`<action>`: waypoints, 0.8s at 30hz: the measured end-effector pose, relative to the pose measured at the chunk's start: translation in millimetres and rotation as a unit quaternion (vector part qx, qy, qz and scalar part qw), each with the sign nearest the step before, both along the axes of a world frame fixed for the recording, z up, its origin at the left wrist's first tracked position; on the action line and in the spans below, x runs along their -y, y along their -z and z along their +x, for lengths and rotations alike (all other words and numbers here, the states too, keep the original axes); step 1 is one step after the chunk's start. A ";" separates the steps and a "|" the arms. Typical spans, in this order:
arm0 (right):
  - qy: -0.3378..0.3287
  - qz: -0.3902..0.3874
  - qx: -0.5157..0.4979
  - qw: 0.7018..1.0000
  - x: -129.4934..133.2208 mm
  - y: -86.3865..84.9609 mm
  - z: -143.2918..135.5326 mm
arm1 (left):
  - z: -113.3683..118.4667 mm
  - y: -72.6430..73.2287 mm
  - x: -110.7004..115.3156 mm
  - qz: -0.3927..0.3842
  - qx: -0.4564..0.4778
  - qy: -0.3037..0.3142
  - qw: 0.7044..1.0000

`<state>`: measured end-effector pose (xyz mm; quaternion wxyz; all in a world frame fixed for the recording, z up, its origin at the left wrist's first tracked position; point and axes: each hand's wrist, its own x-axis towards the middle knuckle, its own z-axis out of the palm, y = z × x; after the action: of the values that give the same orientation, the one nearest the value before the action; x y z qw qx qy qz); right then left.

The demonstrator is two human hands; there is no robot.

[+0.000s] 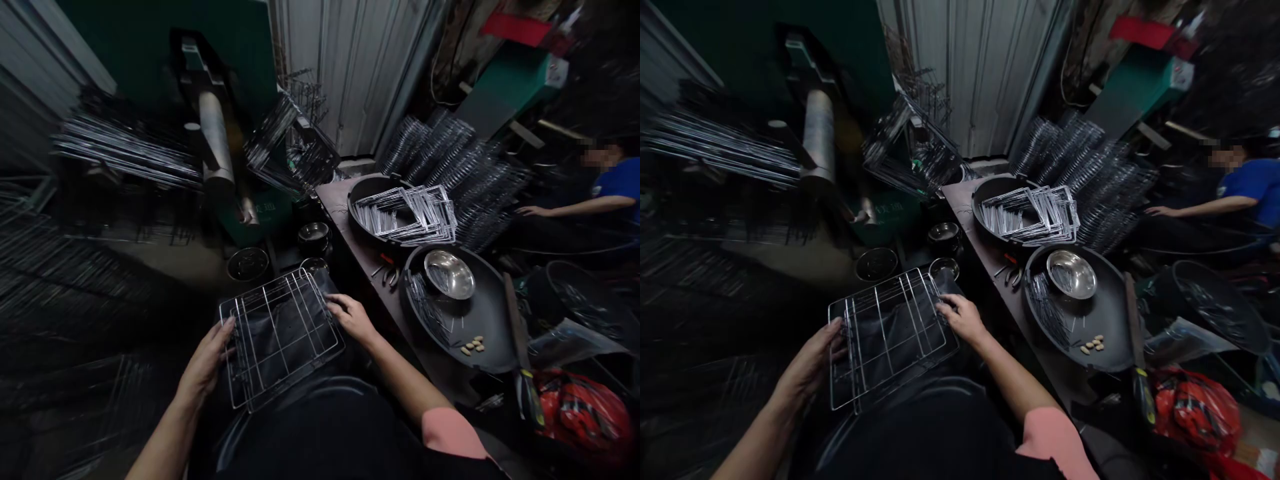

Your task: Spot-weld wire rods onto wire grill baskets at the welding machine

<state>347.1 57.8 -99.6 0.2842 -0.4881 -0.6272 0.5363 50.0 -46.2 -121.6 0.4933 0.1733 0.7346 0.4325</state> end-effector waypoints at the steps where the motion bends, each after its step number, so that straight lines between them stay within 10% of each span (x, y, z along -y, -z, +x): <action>1: 0.005 0.005 0.005 1.000 -3.7 1.3 -7.2 | -1.5 7.5 -0.6 -0.007 0.020 -0.011 1.000; 13: 0.082 -0.194 -0.099 0.973 -10.2 8.0 -37.8 | -5.0 -4.9 -8.6 -0.006 0.012 0.023 1.000; 24: 0.011 -0.012 -0.157 0.987 37.6 -41.8 -44.0 | 5.8 -36.7 27.3 0.106 0.041 -0.024 0.993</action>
<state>303.1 20.2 -57.8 0.3792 -0.4080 -0.5629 0.6107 55.8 -73.5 -84.9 0.4914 0.1893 0.6673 0.5266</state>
